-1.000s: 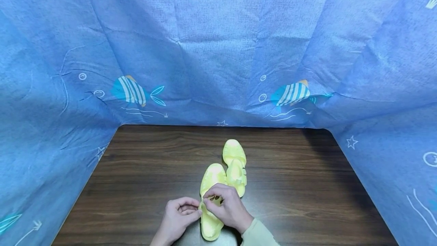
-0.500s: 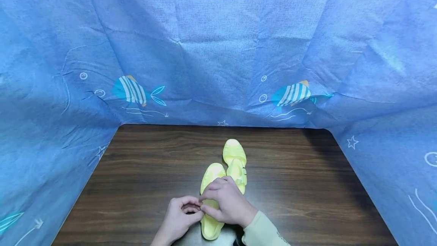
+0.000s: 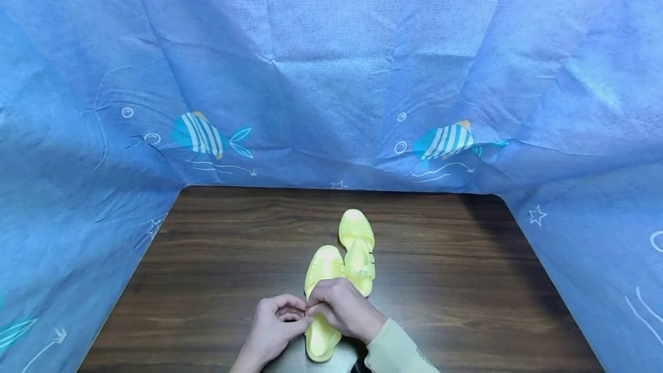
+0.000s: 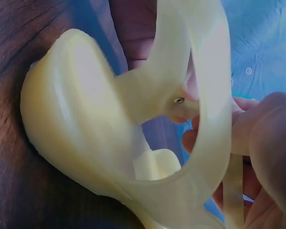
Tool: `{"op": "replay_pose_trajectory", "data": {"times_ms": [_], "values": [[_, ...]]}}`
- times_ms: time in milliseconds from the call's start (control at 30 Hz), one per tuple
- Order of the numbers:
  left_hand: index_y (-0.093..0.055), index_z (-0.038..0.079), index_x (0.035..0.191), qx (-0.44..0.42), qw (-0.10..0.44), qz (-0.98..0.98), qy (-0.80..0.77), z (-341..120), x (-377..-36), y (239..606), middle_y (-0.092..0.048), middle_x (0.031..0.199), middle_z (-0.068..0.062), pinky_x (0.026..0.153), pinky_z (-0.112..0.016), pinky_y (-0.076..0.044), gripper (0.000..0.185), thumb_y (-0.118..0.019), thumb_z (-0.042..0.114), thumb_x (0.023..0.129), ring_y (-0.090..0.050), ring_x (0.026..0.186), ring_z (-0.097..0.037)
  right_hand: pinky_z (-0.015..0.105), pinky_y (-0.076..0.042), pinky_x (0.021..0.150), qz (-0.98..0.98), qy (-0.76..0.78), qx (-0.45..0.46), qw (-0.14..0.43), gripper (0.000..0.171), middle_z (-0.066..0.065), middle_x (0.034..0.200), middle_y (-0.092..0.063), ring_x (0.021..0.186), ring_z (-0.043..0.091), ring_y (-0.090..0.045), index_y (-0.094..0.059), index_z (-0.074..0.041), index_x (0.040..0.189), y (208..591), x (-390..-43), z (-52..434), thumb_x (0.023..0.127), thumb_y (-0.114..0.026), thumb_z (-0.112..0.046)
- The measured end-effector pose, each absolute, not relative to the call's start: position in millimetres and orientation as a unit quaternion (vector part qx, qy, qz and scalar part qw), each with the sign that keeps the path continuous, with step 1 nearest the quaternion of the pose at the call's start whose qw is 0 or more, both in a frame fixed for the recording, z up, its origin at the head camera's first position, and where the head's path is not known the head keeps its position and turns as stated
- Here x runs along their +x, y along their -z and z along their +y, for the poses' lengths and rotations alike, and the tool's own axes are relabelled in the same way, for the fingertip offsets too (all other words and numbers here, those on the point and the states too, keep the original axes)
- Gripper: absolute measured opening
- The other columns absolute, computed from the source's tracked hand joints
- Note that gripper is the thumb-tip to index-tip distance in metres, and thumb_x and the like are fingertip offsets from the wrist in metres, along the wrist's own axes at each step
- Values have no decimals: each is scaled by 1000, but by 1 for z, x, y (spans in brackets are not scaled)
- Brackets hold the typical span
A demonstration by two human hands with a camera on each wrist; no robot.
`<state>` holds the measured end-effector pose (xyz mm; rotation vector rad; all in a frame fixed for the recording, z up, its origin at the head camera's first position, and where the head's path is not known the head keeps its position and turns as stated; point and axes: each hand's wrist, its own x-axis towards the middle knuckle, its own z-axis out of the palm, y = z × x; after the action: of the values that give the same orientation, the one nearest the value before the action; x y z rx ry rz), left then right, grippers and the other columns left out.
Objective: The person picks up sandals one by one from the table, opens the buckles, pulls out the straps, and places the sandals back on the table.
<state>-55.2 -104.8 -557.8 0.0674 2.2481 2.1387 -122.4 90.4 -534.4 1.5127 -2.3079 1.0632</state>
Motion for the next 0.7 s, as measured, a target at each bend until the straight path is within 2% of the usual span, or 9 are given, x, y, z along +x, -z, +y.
{"op": "replay_pose_trajectory", "data": {"times_ms": [133,300,467,700], "values": [[-72,-8,93,21,18,723,-690,-105,-55,559,-75,85,-16,70,-23,-61,18,-80,-11,77,-73,74,-11,8,-52,79,-773,-381,499,91,10,-8,82,-74,82,-3,-68,-75,-14,83,537,-124,92,86,-83,-9],[-74,-5,93,18,16,731,-682,-106,-56,558,-75,83,-10,69,-23,-61,17,-81,-9,77,-73,73,-12,10,-54,77,-773,-404,478,104,12,-6,82,-75,81,-1,-69,-75,-12,82,531,-128,99,82,-85,-6],[-73,-5,93,13,20,737,-676,-106,-56,558,-74,83,-8,69,-23,-61,18,-81,-8,78,-73,74,-12,11,-53,77,-786,-376,481,96,8,-8,84,-74,82,-2,-67,-76,-13,85,527,-129,104,85,-84,-11],[-73,-5,96,16,8,734,-679,-106,-55,561,-75,84,-8,71,-25,-63,18,-82,-6,80,-73,76,-12,19,-53,77,-809,-271,500,150,10,-14,85,-72,81,0,-67,-78,-22,84,530,-124,102,80,-87,-21]]}}
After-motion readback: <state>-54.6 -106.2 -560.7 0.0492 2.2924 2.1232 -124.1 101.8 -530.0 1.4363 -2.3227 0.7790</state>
